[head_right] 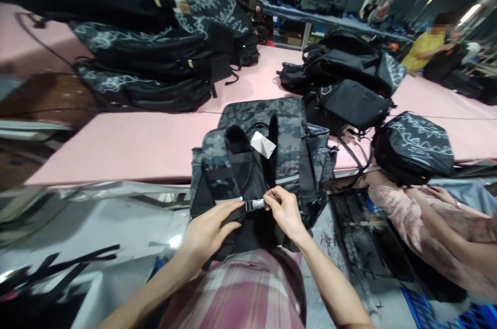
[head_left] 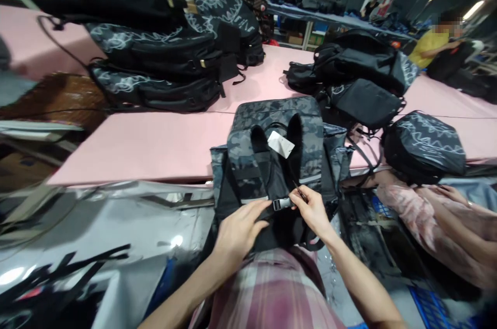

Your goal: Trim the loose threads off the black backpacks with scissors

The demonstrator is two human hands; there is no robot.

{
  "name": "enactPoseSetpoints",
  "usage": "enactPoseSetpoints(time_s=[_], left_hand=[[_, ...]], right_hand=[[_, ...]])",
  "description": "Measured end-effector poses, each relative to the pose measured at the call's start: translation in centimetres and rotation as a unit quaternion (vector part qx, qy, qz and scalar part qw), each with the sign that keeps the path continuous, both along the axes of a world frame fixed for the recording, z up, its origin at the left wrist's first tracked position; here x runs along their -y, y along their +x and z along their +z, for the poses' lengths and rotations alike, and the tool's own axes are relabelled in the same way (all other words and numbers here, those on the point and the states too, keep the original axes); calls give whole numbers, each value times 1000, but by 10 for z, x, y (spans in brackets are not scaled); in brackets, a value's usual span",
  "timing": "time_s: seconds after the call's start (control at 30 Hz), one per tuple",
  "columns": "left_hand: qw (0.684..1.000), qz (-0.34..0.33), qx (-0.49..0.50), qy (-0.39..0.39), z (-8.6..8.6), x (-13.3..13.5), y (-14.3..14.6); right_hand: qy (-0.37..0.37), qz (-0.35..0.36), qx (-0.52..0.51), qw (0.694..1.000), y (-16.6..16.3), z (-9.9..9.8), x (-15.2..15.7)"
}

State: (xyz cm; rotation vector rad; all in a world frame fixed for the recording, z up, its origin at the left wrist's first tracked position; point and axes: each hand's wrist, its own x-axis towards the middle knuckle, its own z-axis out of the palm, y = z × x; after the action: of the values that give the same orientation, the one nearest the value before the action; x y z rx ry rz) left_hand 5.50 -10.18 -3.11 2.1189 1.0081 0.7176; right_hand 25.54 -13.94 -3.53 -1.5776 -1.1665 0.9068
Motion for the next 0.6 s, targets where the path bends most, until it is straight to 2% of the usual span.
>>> enactPoseSetpoints(time_s=[0.07, 0.1, 0.17, 0.23, 0.3, 0.37, 0.43, 0.5, 0.6], left_hand=[[997, 17, -33, 61, 0, 5, -19], [998, 18, -41, 50, 2, 7, -28], [999, 8, -40, -29, 8, 9, -42], [992, 5, -17, -127, 17, 9, -43], [978, 22, 15, -208, 27, 8, -31], [968, 44, 43, -241, 35, 5, -13], [970, 50, 47, -232, 42, 1, 6], [977, 25, 27, -208, 45, -2, 22], [981, -39, 3, -191, 42, -3, 36]], right_hand=[[-3, -6, 4, 1000, 4, -7, 1], [-7, -7, 14, 1000, 4, -9, 2], [-16, -12, 33, 999, 1, -13, 5], [-23, -3, 47, 999, -6, -15, 9], [-28, 40, 52, 997, -14, -17, 12], [-27, 82, 31, 996, -20, -14, 15], [-7, 58, -19, 998, -21, -6, 19], [39, 7, -46, 998, -19, 7, 23], [131, 16, 6, 991, -18, 26, 27]])
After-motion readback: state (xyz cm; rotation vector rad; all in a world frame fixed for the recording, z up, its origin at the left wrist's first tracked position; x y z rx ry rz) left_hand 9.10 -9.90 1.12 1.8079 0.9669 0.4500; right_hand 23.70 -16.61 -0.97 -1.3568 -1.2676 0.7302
